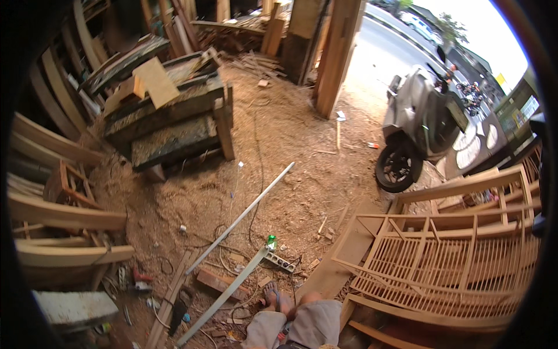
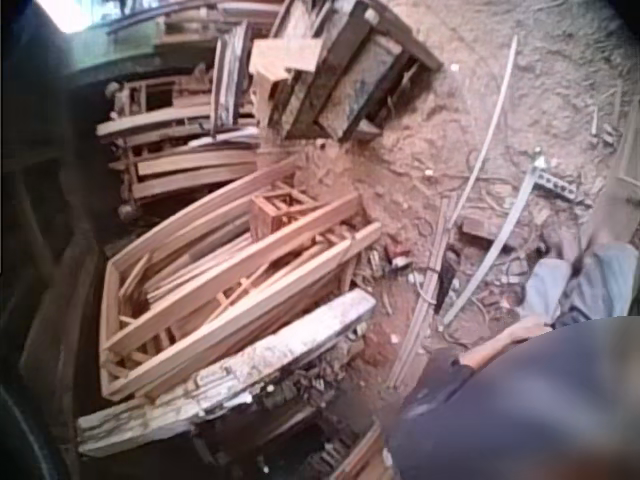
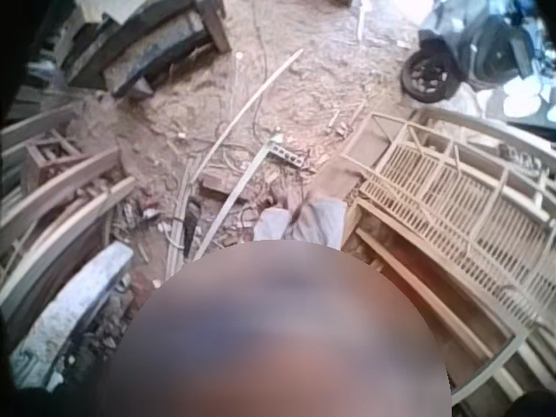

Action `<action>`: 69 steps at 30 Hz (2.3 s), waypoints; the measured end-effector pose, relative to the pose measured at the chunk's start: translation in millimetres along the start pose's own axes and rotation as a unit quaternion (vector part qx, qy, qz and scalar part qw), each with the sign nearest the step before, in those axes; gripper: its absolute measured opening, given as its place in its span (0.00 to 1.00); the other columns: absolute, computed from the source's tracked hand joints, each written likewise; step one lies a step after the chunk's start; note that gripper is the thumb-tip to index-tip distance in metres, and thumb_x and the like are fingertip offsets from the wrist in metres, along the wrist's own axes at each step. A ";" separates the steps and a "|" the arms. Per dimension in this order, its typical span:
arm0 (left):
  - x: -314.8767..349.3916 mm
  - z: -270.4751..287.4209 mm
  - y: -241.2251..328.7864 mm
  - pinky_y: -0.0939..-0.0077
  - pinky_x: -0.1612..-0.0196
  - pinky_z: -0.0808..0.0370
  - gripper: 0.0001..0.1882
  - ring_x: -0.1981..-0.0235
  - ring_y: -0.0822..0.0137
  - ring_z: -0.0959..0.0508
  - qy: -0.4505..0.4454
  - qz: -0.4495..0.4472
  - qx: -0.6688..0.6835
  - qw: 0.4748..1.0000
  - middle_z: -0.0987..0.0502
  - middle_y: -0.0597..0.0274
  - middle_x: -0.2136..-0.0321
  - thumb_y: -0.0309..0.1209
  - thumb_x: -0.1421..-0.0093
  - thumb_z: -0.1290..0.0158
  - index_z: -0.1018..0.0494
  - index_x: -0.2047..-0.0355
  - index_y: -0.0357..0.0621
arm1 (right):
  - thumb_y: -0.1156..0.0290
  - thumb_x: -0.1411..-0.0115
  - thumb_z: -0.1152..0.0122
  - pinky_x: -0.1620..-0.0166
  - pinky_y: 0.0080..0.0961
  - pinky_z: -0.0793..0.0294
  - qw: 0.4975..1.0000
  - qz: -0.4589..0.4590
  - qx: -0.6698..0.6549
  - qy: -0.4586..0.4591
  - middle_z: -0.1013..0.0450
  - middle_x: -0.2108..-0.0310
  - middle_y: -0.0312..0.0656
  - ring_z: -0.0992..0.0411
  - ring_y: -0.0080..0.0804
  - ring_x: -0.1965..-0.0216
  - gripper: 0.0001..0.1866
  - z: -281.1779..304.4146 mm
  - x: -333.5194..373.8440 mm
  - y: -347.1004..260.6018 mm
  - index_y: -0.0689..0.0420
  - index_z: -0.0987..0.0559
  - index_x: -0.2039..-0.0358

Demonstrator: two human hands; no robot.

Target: The person sits on the floor and assembles a long white electrical fixture. They use a chisel to carve the fixture, insert a blue plastic connector, and then strip and twist wires to connect them to the fixture.

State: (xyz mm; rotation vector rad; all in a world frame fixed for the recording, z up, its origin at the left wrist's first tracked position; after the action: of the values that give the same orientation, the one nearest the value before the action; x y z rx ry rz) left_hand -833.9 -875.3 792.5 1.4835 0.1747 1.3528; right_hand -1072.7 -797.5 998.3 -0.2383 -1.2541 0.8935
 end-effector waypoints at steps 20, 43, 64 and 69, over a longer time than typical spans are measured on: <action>-381.0 29.5 -323.0 0.62 0.57 0.23 0.15 0.61 0.55 0.20 0.257 -0.130 0.076 0.955 0.22 0.49 0.62 0.35 0.40 0.41 0.26 0.58 0.38 | 0.70 0.41 0.34 0.55 0.36 0.21 0.952 -0.058 0.294 0.066 0.18 0.62 0.52 0.18 0.46 0.60 0.21 -19.5 -577.1 160.9 0.62 0.26 0.49; -547.8 -54.0 -371.7 0.62 0.49 0.23 0.35 0.56 0.51 0.18 -0.057 -0.122 -0.113 0.984 0.18 0.45 0.58 0.46 0.57 0.32 0.25 0.51 0.40 | 0.78 0.41 0.35 0.67 0.17 0.32 0.907 0.358 -0.208 0.081 0.30 0.71 0.31 0.33 0.17 0.71 0.16 -113.7 -687.9 280.7 0.59 0.26 0.53; -560.0 -53.4 -387.7 0.56 0.50 0.21 0.34 0.56 0.46 0.18 0.056 -0.022 -0.179 0.982 0.18 0.45 0.59 0.47 0.60 0.35 0.24 0.53 0.45 | 0.72 0.42 0.31 0.73 0.25 0.36 0.803 0.488 -0.341 -0.026 0.33 0.70 0.31 0.36 0.24 0.76 0.22 -183.4 -718.6 319.8 0.47 0.37 0.55; -553.2 -49.2 -384.2 0.54 0.50 0.22 0.33 0.57 0.43 0.18 0.063 -0.024 -0.167 0.984 0.18 0.42 0.60 0.47 0.59 0.36 0.24 0.53 0.43 | 0.66 0.42 0.30 0.69 0.27 0.34 0.816 0.512 -0.267 -0.003 0.30 0.67 0.32 0.33 0.28 0.72 0.19 -189.3 -723.8 331.4 0.48 0.32 0.58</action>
State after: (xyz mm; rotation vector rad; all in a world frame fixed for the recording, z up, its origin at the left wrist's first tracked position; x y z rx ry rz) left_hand -865.5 -1071.4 147.0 1.1095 0.0582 1.3628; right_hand -1079.5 -1027.0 212.9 -1.4720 -1.3410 1.4096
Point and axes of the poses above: each hand's wrist, its own x-axis away from the middle knuckle, its own z-axis out of the back of the hand, y = z × x, the point moved 2 cm from there along -x, towards the middle knuckle
